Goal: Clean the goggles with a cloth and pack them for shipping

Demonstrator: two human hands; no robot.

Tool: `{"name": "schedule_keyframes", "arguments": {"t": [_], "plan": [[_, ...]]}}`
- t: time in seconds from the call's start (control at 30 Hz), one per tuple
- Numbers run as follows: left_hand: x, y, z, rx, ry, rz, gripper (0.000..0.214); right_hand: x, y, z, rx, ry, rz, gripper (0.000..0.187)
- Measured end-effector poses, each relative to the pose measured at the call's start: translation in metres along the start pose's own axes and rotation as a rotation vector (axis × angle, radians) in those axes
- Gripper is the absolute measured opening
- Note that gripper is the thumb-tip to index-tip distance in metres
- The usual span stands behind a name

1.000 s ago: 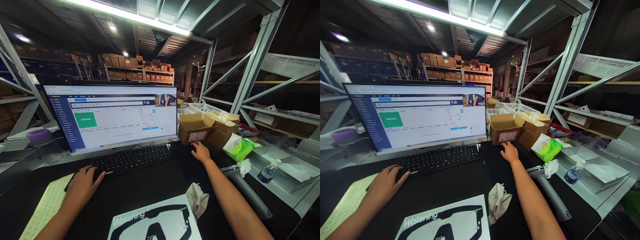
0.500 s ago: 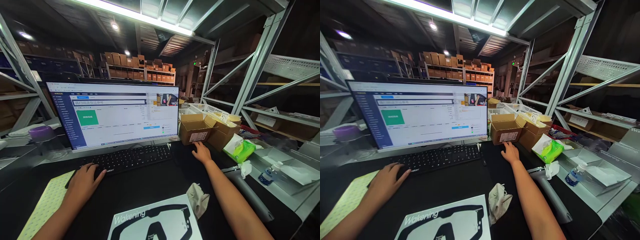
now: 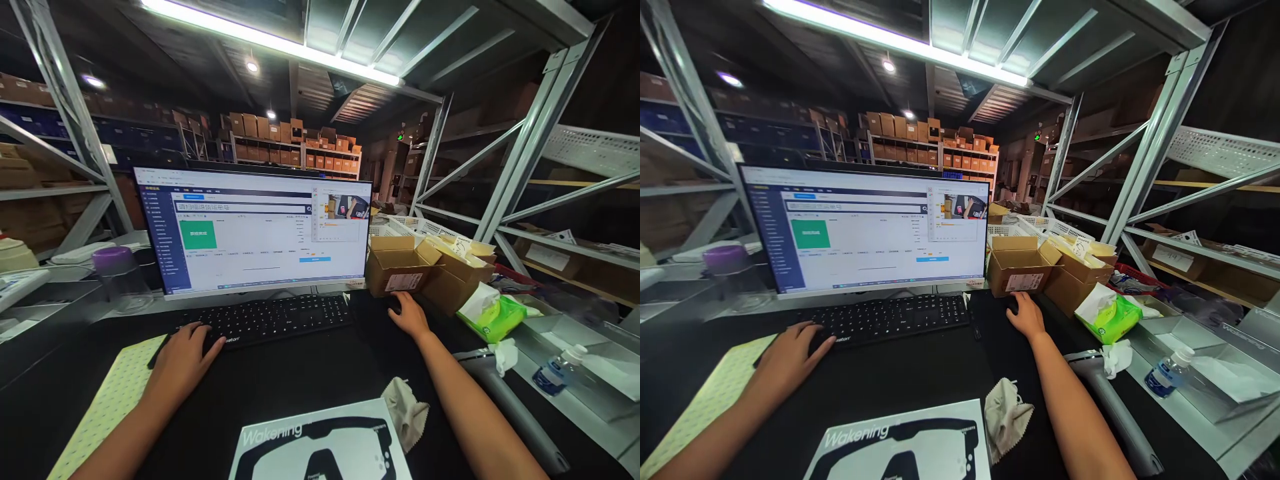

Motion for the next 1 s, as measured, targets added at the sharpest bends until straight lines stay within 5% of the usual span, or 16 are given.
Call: {"name": "schedule_keyframes", "arguments": {"t": [0.23,0.4,0.53,0.77,0.87,1.0], "plan": [[0.003,-0.009,0.012,0.058,0.029,0.068,0.068,0.006,0.002,-0.009,-0.047,-0.065,-0.023,0.046],[-0.001,-0.041,0.061,0.061,0.173,0.144,0.050,0.006,0.004,-0.006,-0.086,-0.038,-0.029,0.049],[-0.018,-0.080,0.142,0.033,0.441,0.147,0.040,0.006,0.007,-0.004,-0.117,-0.028,-0.034,0.052],[-0.047,-0.133,0.328,-0.008,1.002,0.041,0.040,0.005,0.009,-0.004,-0.103,-0.033,-0.057,0.053],[-0.059,-0.135,0.405,0.018,1.093,0.038,0.060,0.004,0.011,-0.005,-0.077,-0.024,-0.070,0.049],[-0.080,-0.112,0.483,0.031,1.003,-0.004,0.073,0.003,0.013,-0.003,-0.026,0.012,-0.090,0.043]]}}
Point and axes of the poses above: each hand's wrist, its own x-axis away from the middle knuckle, its own y-axis out of the palm, z = x × y, the point moved 5 cm from there along -x, towards the middle knuckle, and after that the axes turned 2 degrees about -z, right-handed, at the moved point
